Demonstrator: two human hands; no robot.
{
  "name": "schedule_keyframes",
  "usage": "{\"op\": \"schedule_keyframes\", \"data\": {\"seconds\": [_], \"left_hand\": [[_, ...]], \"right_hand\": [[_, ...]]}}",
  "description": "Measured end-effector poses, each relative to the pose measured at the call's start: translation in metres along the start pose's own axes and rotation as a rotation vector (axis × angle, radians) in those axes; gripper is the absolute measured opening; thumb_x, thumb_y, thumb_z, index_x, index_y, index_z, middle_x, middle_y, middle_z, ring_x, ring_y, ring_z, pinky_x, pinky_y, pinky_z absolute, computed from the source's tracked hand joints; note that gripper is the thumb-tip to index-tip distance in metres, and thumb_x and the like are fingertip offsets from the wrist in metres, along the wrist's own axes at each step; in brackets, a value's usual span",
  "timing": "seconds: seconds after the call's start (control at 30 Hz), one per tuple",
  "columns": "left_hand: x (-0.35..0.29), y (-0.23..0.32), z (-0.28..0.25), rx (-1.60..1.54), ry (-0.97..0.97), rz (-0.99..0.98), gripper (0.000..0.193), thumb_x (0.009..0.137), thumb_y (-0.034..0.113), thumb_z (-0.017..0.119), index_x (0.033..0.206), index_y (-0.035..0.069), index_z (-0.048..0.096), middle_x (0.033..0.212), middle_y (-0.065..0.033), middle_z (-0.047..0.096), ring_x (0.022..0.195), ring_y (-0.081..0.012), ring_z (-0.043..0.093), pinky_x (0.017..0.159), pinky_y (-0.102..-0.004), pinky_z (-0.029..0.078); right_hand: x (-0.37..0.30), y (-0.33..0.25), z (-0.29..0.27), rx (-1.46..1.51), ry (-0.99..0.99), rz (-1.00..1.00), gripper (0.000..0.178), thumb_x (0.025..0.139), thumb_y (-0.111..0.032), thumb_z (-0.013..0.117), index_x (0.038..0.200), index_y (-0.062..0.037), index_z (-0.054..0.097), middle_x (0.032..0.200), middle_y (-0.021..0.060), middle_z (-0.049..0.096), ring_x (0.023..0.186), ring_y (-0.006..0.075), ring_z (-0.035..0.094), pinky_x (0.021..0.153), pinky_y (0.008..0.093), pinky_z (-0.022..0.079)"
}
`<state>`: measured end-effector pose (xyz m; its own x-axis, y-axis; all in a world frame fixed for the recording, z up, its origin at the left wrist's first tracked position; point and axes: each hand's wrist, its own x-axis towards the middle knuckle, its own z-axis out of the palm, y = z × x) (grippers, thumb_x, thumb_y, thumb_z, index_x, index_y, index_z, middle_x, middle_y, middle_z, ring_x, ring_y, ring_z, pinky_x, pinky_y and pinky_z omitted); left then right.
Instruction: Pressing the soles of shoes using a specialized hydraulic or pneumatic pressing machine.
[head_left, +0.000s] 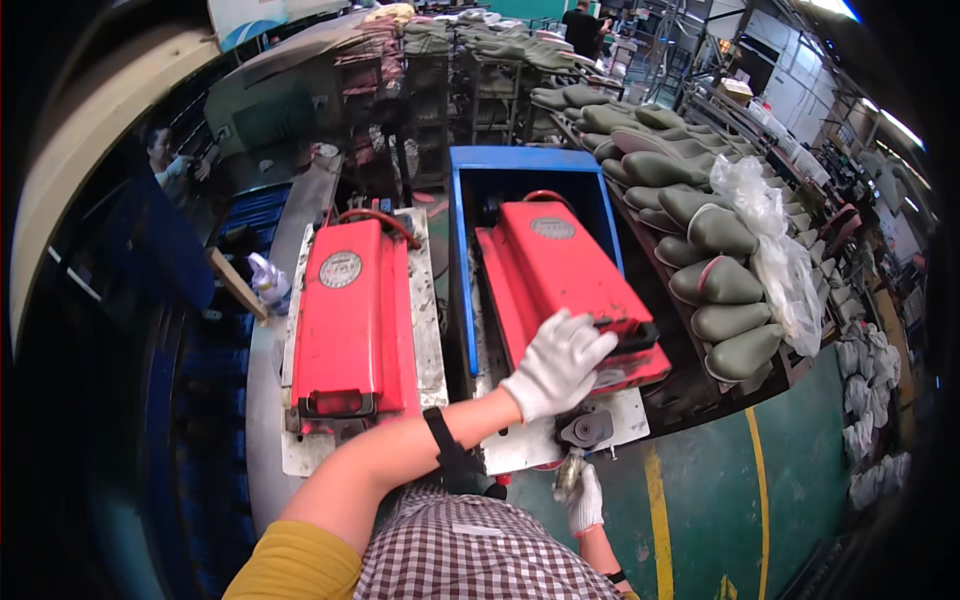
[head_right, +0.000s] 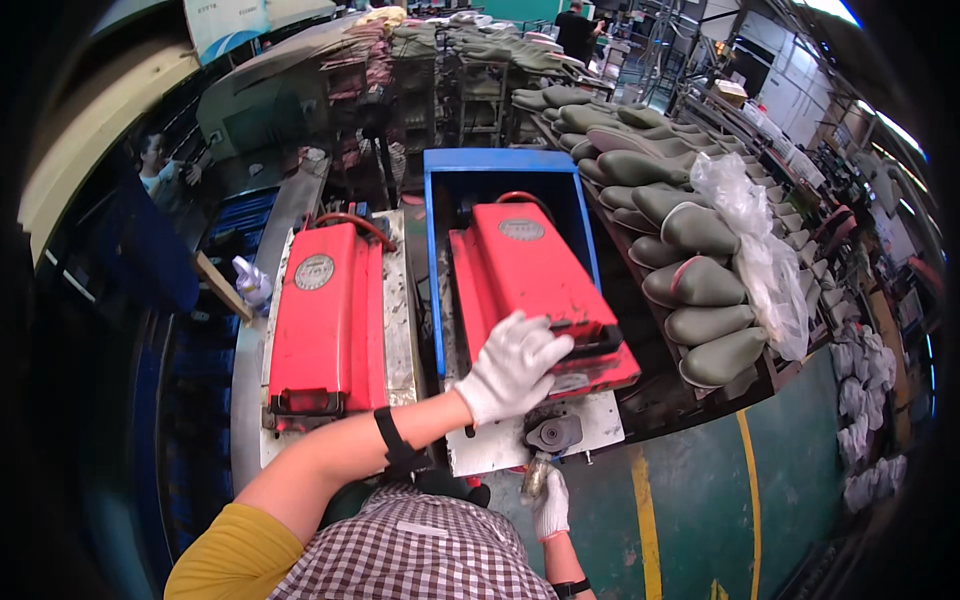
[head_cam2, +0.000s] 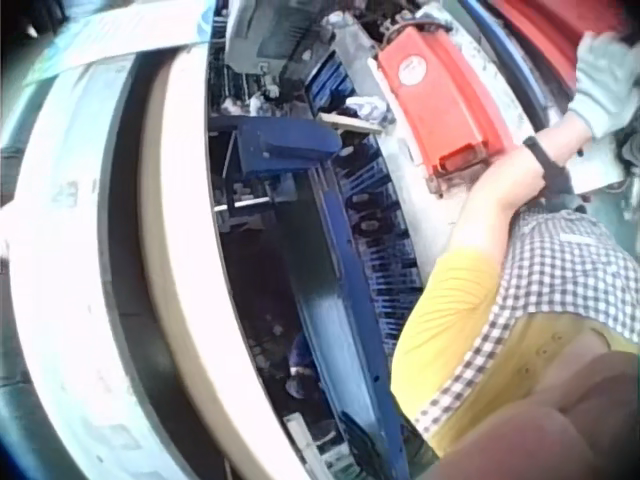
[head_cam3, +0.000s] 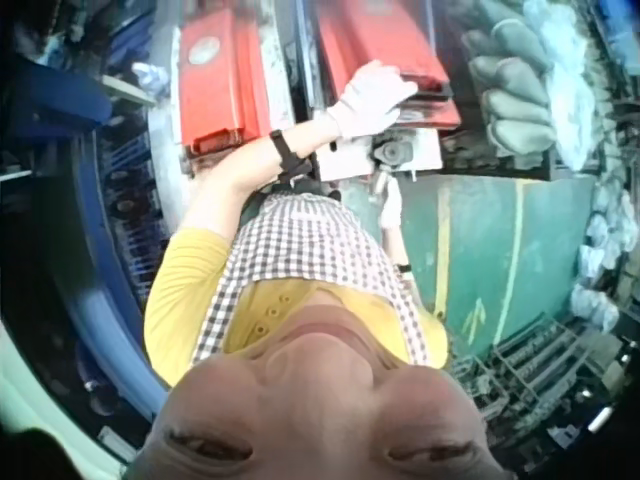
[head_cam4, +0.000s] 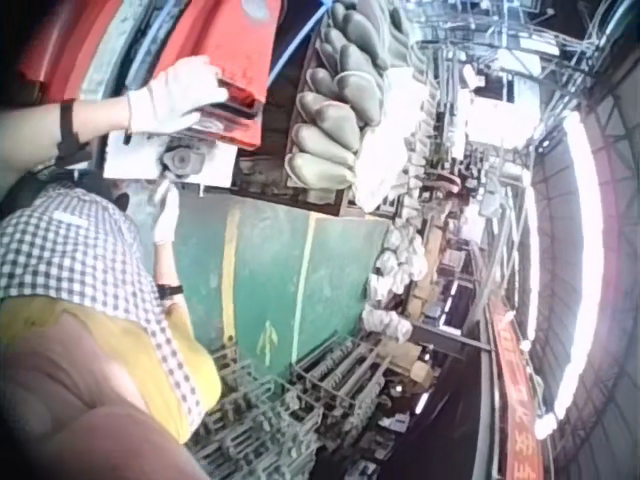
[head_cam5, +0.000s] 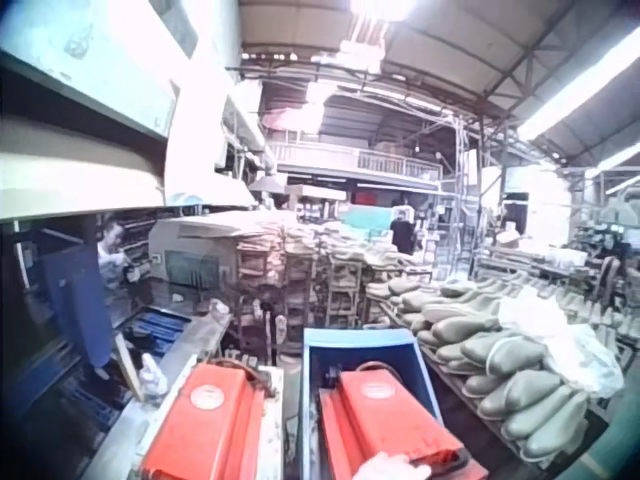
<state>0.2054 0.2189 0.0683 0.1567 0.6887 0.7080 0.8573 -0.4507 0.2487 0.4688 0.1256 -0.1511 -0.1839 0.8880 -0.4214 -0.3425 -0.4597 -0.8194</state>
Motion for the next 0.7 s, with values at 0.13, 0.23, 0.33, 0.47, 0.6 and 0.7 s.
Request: {"op": "schedule_keyframes", "data": {"seconds": [0.13, 0.23, 0.33, 0.47, 0.6, 0.7], "left_hand": [[-0.053, -0.006, 0.048, -0.007, 0.059, 0.051, 0.054, 0.072, 0.015, 0.076, 0.124, 0.015, 0.06, 0.109, -0.0073, 0.059, 0.115, -0.0307, 0.061, 0.104, -0.0553, 0.046], [-0.085, -0.013, 0.082, 0.07, 0.132, 0.095, 0.044, 0.079, 0.016, 0.072, 0.122, 0.019, 0.062, 0.107, -0.0014, 0.06, 0.113, -0.0247, 0.063, 0.103, -0.051, 0.047], [-0.106, -0.021, 0.096, 0.067, 0.12, 0.114, 0.036, 0.083, 0.017, 0.067, 0.119, 0.016, 0.064, 0.105, -0.0047, 0.064, 0.113, -0.0273, 0.065, 0.1, -0.0501, 0.049], [-0.11, -0.022, 0.103, 0.043, 0.087, 0.109, 0.039, 0.084, 0.017, 0.065, 0.123, 0.017, 0.062, 0.107, -0.0027, 0.064, 0.114, -0.0262, 0.065, 0.101, -0.0489, 0.048], [-0.105, -0.022, 0.097, 0.081, 0.126, 0.134, 0.046, 0.079, 0.014, 0.067, 0.123, 0.021, 0.059, 0.099, -0.0011, 0.062, 0.108, -0.0246, 0.065, 0.098, -0.049, 0.048], [-0.107, -0.026, 0.098, 0.031, 0.068, 0.12, 0.042, 0.08, 0.013, 0.064, 0.122, 0.019, 0.062, 0.108, -0.0024, 0.064, 0.113, -0.0269, 0.066, 0.099, -0.0517, 0.049]], "right_hand": [[-0.014, -0.027, 0.017, -0.019, -0.159, 0.313, 0.045, 0.108, -0.052, 0.047, 0.13, -0.0135, 0.056, 0.095, 0.0109, 0.071, 0.068, 0.0227, 0.065, 0.058, 0.0356, 0.052], [-0.011, -0.024, 0.001, 0.289, -0.287, 0.493, 0.044, 0.108, -0.053, 0.046, 0.133, -0.0186, 0.058, 0.089, 0.0087, 0.069, 0.06, 0.0191, 0.057, 0.056, 0.0361, 0.047], [-0.016, -0.04, 0.002, 0.451, -0.36, 0.647, 0.048, 0.107, -0.057, 0.046, 0.132, -0.0181, 0.06, 0.079, 0.0047, 0.062, 0.055, 0.0167, 0.05, 0.054, 0.0334, 0.041], [0.011, -0.032, -0.06, 0.564, -0.198, 0.521, 0.048, 0.098, -0.062, 0.062, 0.114, -0.017, 0.065, 0.074, 0.0006, 0.056, 0.054, 0.0153, 0.045, 0.051, 0.0314, 0.037], [0.05, -0.08, -0.022, 0.114, 0.216, -0.062, 0.021, 0.104, -0.041, 0.061, 0.108, -0.0211, 0.066, 0.066, -0.0059, 0.049, 0.054, 0.01, 0.044, 0.049, 0.0284, 0.039], [0.055, -0.097, 0.005, -0.307, 0.491, -0.066, 0.021, 0.106, -0.032, 0.059, 0.12, -0.0179, 0.067, 0.068, -0.0045, 0.055, 0.056, 0.009, 0.051, 0.051, 0.0281, 0.042]]}}
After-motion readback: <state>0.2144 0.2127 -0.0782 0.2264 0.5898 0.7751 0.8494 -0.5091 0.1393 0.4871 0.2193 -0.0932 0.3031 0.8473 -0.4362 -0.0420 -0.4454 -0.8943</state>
